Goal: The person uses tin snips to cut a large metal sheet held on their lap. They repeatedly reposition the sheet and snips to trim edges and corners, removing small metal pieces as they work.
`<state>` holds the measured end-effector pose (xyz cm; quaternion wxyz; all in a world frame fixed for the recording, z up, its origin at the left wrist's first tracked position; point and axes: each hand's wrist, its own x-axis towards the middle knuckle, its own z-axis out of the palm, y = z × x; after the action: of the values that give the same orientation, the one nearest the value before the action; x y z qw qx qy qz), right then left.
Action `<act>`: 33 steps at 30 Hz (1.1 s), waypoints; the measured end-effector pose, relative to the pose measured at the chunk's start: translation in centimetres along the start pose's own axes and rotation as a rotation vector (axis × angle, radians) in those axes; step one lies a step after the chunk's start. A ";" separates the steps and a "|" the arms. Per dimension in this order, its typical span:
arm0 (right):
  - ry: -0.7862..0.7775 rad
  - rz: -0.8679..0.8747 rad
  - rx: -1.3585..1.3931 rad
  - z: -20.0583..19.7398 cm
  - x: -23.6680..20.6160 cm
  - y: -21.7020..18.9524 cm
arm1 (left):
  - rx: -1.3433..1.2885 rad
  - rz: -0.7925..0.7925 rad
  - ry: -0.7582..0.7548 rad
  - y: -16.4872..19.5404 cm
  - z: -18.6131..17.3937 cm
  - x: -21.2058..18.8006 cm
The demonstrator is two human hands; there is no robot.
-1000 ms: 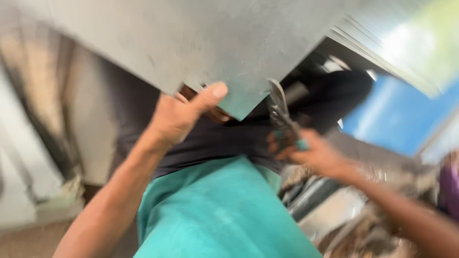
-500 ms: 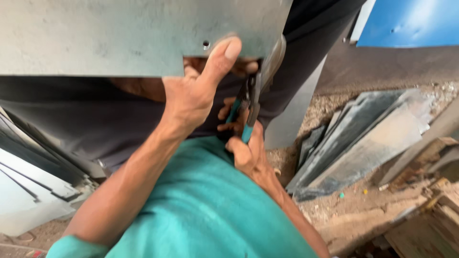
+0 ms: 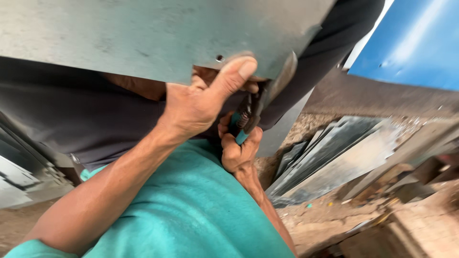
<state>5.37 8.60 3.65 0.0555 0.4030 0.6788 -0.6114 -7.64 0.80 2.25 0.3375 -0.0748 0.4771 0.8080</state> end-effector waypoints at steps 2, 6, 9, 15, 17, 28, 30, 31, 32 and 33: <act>0.011 0.001 -0.021 0.0 0.3 0.1 | 0.053 -0.018 0.038 0.0 -0.1 0.0; -0.061 -0.046 -0.056 -0.5 0.8 0.1 | 0.097 -0.013 0.089 -0.1 0.0 0.0; -0.069 -0.109 -0.106 -1.0 1.0 0.0 | 0.203 -0.162 0.083 -0.1 0.1 -0.2; -0.056 -0.168 -0.415 -1.3 0.8 -1.5 | -0.085 0.041 0.071 1.1 -3.9 -1.6; -0.106 -0.140 -0.739 -1.4 1.2 -2.7 | -0.098 0.138 0.080 2.3 -7.6 -3.2; -0.895 -0.172 -0.934 1.5 4.5 -9.6 | -0.265 0.431 0.252 3.9 -13.8 -9.3; -0.913 -0.211 -0.997 1.7 4.3 -10.5 | -0.238 0.443 0.245 4.0 -14.0 -9.5; -0.921 -0.247 -1.012 1.8 4.3 -10.8 | -0.248 0.448 0.234 4.0 -14.1 -9.5; -0.933 -0.291 -1.019 1.9 4.2 -11.1 | -0.248 0.459 0.225 4.1 -14.3 -9.5; -0.921 -0.297 -1.026 2.0 4.2 -11.4 | -0.236 0.473 0.228 4.1 -14.4 -9.4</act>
<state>-5.30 9.69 9.65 0.4360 -0.0706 0.8368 -0.3234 -5.89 -16.81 1.69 0.0727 -0.0904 0.4188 0.9006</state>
